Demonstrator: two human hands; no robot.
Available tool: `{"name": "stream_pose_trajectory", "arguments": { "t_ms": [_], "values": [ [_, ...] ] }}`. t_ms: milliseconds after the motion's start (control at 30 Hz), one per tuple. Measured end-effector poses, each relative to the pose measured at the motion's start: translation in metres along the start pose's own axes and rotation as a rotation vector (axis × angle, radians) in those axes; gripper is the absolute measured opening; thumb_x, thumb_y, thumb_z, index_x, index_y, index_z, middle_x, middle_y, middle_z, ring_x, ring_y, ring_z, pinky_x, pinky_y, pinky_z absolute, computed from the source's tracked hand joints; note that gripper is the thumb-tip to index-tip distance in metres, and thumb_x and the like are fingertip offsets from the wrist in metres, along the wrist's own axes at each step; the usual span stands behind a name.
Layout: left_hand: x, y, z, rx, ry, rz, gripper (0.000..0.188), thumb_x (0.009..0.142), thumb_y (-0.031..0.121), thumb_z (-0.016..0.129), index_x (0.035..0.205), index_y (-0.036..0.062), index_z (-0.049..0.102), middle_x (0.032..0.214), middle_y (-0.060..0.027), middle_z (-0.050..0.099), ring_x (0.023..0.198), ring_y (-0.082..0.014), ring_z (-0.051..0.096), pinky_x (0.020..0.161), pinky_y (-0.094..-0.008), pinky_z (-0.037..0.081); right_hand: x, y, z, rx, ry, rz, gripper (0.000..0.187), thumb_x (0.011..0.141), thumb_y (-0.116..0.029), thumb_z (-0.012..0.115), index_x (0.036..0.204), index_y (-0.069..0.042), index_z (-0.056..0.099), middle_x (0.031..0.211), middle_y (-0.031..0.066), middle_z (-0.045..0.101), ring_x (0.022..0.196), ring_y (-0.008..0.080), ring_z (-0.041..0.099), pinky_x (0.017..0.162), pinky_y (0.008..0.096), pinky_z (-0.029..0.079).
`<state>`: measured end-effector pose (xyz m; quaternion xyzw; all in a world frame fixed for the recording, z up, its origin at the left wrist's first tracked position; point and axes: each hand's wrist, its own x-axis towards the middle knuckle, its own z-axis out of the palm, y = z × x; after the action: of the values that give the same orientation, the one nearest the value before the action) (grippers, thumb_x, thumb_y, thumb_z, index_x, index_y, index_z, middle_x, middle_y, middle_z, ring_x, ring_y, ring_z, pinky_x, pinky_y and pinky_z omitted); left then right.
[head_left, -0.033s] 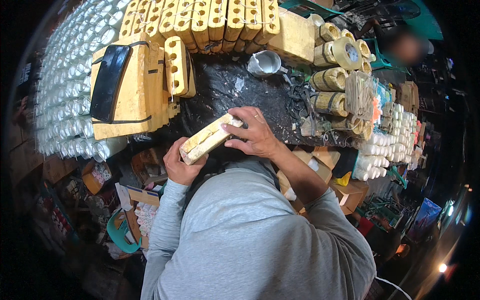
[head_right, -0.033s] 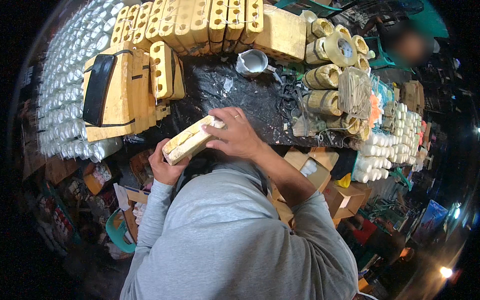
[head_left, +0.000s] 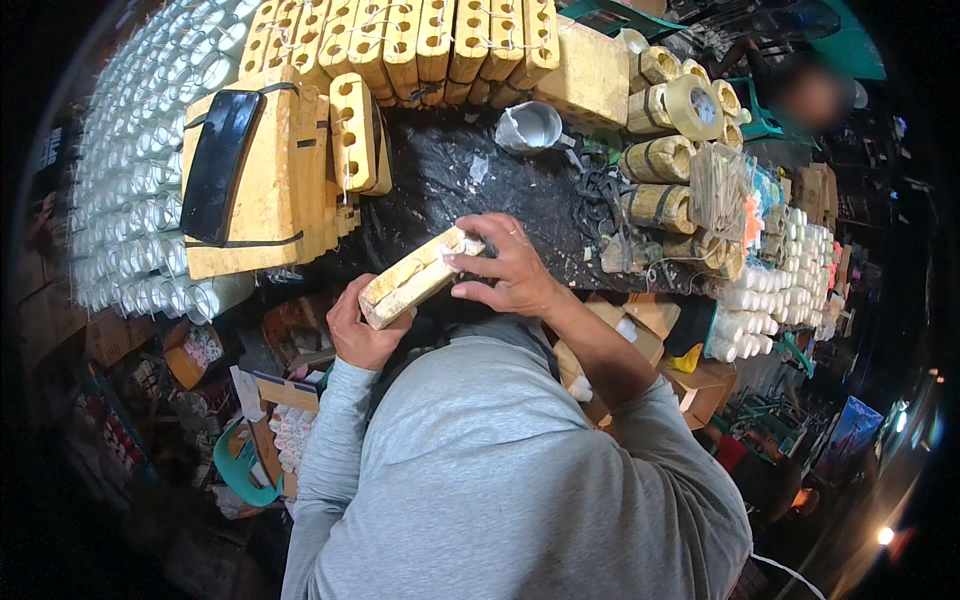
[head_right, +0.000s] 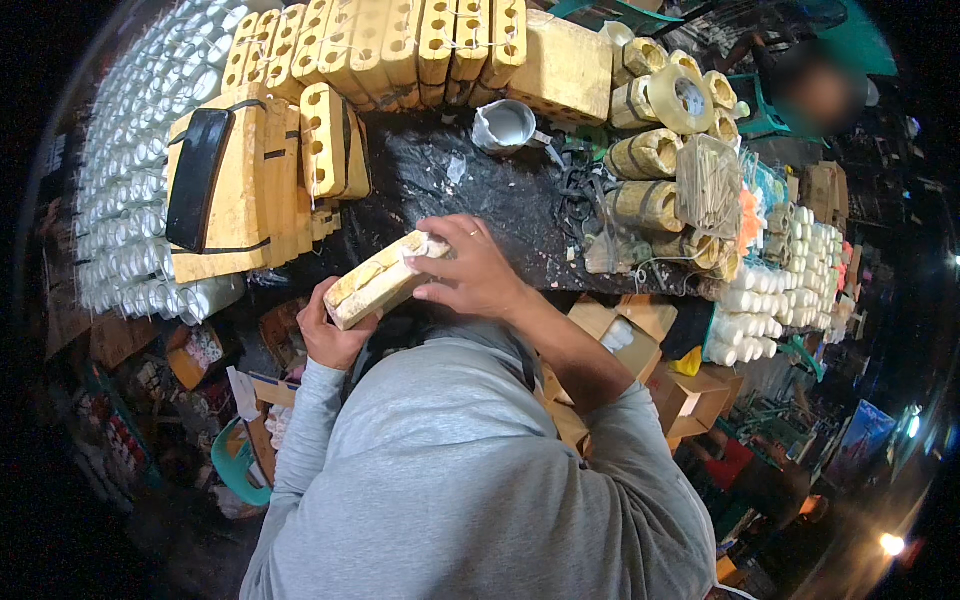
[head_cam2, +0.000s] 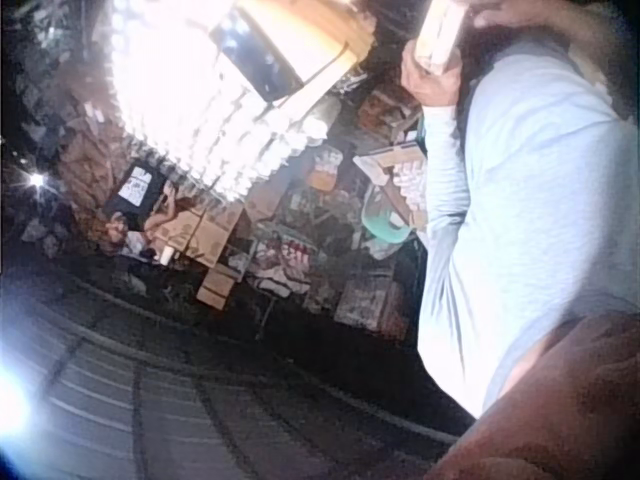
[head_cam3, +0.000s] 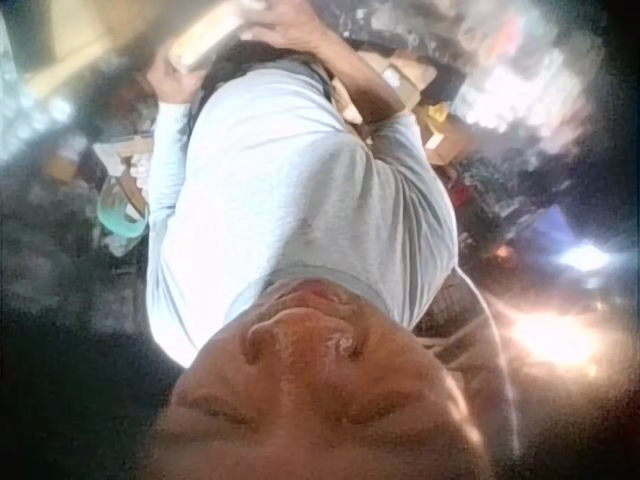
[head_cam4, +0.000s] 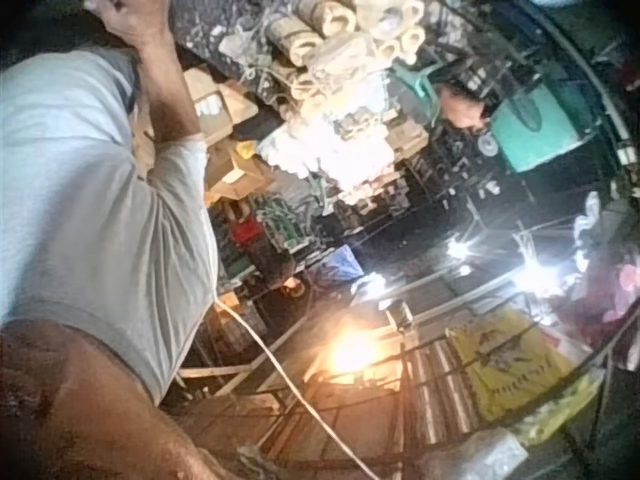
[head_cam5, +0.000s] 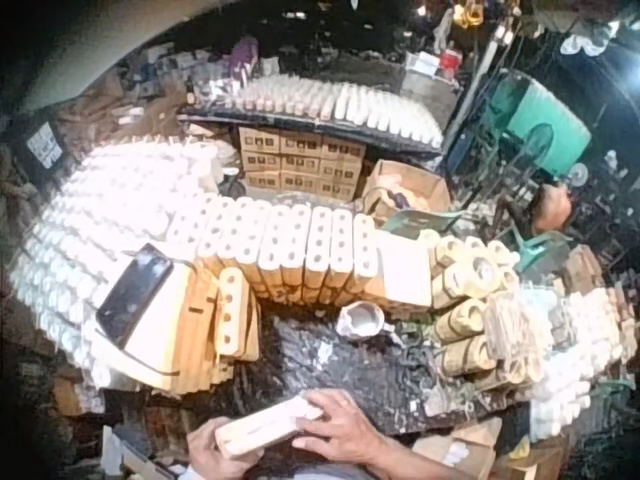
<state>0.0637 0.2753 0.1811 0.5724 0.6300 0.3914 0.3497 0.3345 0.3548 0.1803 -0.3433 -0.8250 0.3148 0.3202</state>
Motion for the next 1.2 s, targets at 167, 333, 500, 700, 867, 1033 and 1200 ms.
{"name": "stream_pose_trajectory", "arguments": {
  "t_ms": [167, 333, 500, 700, 867, 1033, 1200],
  "values": [
    [0.002, -0.003, -0.002, 0.036, -0.011, -0.008, 0.062, 0.067, 0.014, 0.093, 0.12, -0.0008, 0.066, 0.104, -0.0136, 0.079, 0.097, -0.0205, 0.077, 0.087, -0.0342, 0.06, -0.001, -0.006, -0.002, 0.433, 0.072, 0.179, 0.054, 0.076, -0.026, 0.093, 0.125, -0.011, 0.075, 0.153, 0.0188, 0.047, 0.139, 0.0409, 0.05, 0.115, 0.0495, 0.042],
    [0.007, -0.004, 0.0, 0.036, -0.014, -0.006, 0.06, 0.067, 0.012, 0.091, 0.12, -0.0008, 0.066, 0.105, -0.0138, 0.079, 0.098, -0.0214, 0.077, 0.087, -0.0348, 0.06, 0.014, 0.001, 0.01, 0.204, -0.03, 0.184, 0.057, 0.078, -0.035, 0.09, 0.128, -0.013, 0.074, 0.158, 0.0206, 0.044, 0.148, 0.0417, 0.038, 0.121, 0.0503, 0.034],
    [0.009, -0.003, 0.004, 0.035, 0.042, 0.049, 0.057, 0.065, 0.013, 0.093, 0.114, 0.0012, 0.067, 0.097, -0.0164, 0.076, 0.088, -0.0331, 0.076, 0.08, -0.0398, 0.059, 0.013, -0.013, 0.015, 0.129, 0.019, 0.138, 0.056, 0.082, -0.047, 0.085, 0.127, -0.015, 0.074, 0.157, 0.0223, 0.044, 0.15, 0.0444, 0.035, 0.124, 0.058, 0.028],
    [0.008, -0.005, 0.008, 0.034, 0.05, 0.052, 0.057, 0.065, 0.015, 0.093, 0.114, 0.0019, 0.067, 0.097, -0.0172, 0.075, 0.088, -0.0347, 0.076, 0.079, -0.0409, 0.059, 0.012, -0.029, 0.026, -0.416, -0.037, -0.064, 0.074, 0.087, -0.061, 0.074, 0.142, -0.014, 0.062, 0.155, 0.0178, 0.046, 0.149, 0.0415, 0.038, 0.121, 0.0701, 0.024],
    [0.008, -0.005, 0.008, 0.059, 0.042, 0.072, 0.054, 0.066, 0.014, 0.092, 0.114, 0.0022, 0.068, 0.097, -0.0165, 0.075, 0.088, -0.0352, 0.075, 0.078, -0.0413, 0.059, 0.016, -0.025, 0.004, -0.357, -0.023, -0.095, 0.071, 0.085, -0.058, 0.079, 0.14, -0.016, 0.065, 0.154, 0.0183, 0.048, 0.147, 0.0423, 0.042, 0.122, 0.0686, 0.024],
    [0.006, -0.001, 0.009, 0.029, 0.03, 0.056, 0.054, 0.066, 0.013, 0.092, 0.113, 0.0025, 0.068, 0.099, -0.0148, 0.075, 0.088, -0.0354, 0.074, 0.079, -0.0418, 0.058, 0.023, -0.039, 0.005, -0.192, -0.101, 0.05, 0.062, 0.077, -0.054, 0.089, 0.124, -0.016, 0.077, 0.151, 0.0212, 0.051, 0.146, 0.046, 0.042, 0.124, 0.0642, 0.023],
    [0.005, -0.001, 0.004, 0.103, -0.001, 0.088, 0.057, 0.067, 0.009, 0.092, 0.117, -0.0022, 0.067, 0.103, -0.0149, 0.078, 0.095, -0.0204, 0.077, 0.085, -0.0339, 0.06, 0.006, -0.002, 0.002, 0.32, 0.041, 0.288, 0.029, 0.085, -0.026, 0.087, 0.108, -0.01, 0.081, 0.138, 0.018, 0.062, 0.13, 0.0342, 0.06, 0.11, 0.0437, 0.047]
  ]
}}
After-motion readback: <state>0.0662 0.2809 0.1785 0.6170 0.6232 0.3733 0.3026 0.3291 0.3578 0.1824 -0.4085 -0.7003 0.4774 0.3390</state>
